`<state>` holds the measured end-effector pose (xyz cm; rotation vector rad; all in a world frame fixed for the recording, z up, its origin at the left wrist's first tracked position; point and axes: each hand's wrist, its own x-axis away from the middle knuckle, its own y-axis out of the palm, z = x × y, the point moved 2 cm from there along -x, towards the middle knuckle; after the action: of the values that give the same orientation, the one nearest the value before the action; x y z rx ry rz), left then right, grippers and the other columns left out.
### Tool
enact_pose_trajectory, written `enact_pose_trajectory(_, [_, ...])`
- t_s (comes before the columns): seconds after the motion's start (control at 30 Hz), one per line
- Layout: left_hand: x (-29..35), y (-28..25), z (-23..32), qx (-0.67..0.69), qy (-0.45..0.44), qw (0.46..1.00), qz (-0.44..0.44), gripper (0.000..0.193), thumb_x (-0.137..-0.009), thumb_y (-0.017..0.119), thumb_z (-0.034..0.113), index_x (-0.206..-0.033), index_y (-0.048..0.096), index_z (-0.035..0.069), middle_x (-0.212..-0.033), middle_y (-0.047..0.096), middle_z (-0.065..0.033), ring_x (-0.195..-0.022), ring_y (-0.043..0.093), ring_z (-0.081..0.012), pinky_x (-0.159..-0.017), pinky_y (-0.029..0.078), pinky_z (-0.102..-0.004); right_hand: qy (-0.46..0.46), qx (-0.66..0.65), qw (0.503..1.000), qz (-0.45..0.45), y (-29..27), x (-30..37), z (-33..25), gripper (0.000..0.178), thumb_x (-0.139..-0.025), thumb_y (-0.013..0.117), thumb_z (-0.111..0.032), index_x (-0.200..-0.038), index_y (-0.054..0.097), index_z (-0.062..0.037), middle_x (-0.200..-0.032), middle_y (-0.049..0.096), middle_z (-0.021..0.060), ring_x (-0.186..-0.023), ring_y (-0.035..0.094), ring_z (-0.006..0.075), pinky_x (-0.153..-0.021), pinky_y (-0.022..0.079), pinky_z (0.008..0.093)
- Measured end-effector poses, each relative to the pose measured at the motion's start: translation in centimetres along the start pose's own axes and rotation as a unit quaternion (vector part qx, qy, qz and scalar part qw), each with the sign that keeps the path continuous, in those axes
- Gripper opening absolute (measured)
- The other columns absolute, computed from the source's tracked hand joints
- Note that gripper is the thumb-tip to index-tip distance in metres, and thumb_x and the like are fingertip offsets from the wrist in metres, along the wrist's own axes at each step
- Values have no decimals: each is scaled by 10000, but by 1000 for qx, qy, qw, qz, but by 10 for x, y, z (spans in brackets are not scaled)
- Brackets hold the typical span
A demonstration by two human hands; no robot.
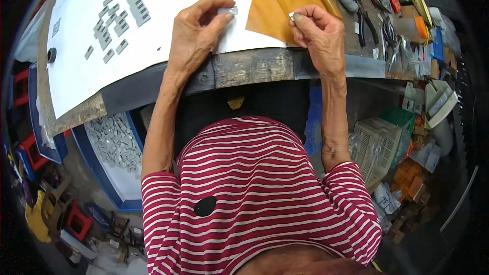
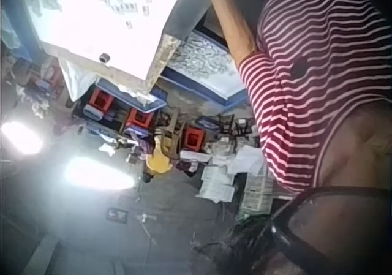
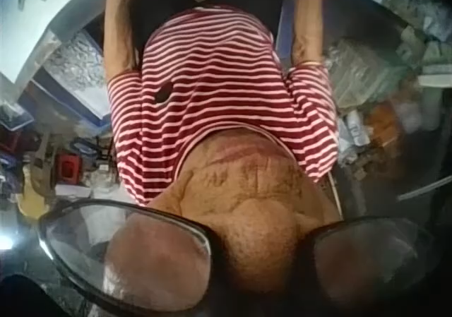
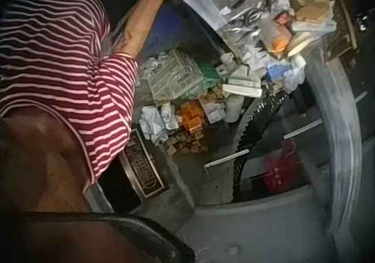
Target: Assembling and sorting small metal hardware components at a workbench.
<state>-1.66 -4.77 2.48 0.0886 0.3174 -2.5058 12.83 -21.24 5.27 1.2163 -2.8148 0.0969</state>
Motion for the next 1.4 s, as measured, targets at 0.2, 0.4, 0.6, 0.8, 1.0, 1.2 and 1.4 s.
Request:
enact_pose_trajectory(0.2, [2,-1,1,17,1,1000,-4,226,-790,591,144,-985,628,36,-816,633,-54,-716,577,-98,-669,488,-220,16,-102,994,-24,21,-14,7,118,-823,566,-50,-881,560,52,-744,578,67,-540,453,55,-439,329,169])
enact_pose_trajectory(0.4, [3,-1,0,9,17,1000,1,217,-787,578,128,-973,628,28,-810,631,-54,-733,580,-100,-677,486,-224,10,-82,996,38,19,-20,15,92,-803,560,-24,-834,550,63,-635,554,49,-496,466,59,-418,354,172])
enact_pose_trajectory(0.6, [2,0,0,10,31,999,3,210,-785,570,114,-963,627,19,-790,629,-52,-703,578,-101,-656,484,-230,-164,236,955,77,9,-26,28,106,-777,567,-51,-825,557,43,-683,591,85,-517,536,123,-458,433,261])
enact_pose_trajectory(0.8, [2,0,-3,-5,46,999,1,212,-794,576,134,-968,626,25,-781,627,-55,-685,575,-102,-633,485,-228,-337,500,797,42,22,-27,16,74,-738,552,-46,-766,494,-8,-725,529,146,-625,571,305,-548,463,370])
enact_pose_trajectory(1.0, [2,0,-4,-8,49,999,0,215,-799,571,150,-973,627,38,-800,631,-65,-693,585,-119,-643,501,-240,-336,592,732,-28,30,-23,11,107,-740,564,-53,-755,463,-19,-722,496,127,-643,579,271,-546,471,366])
enact_pose_trajectory(1.2, [2,0,-4,-10,54,998,2,214,-800,569,156,-971,628,41,-818,633,-72,-707,590,-128,-655,507,-247,-327,620,713,-39,33,-21,9,81,-749,543,-41,-758,466,-20,-728,505,123,-656,583,271,-564,477,365])
enact_pose_trajectory(1.4, [3,-1,-5,-30,53,998,0,209,-802,567,156,-968,629,44,-826,635,-76,-720,598,-139,-683,512,-256,-327,578,746,-36,30,-22,8,63,-757,533,-25,-759,471,-15,-724,507,133,-658,571,305,-560,461,381])
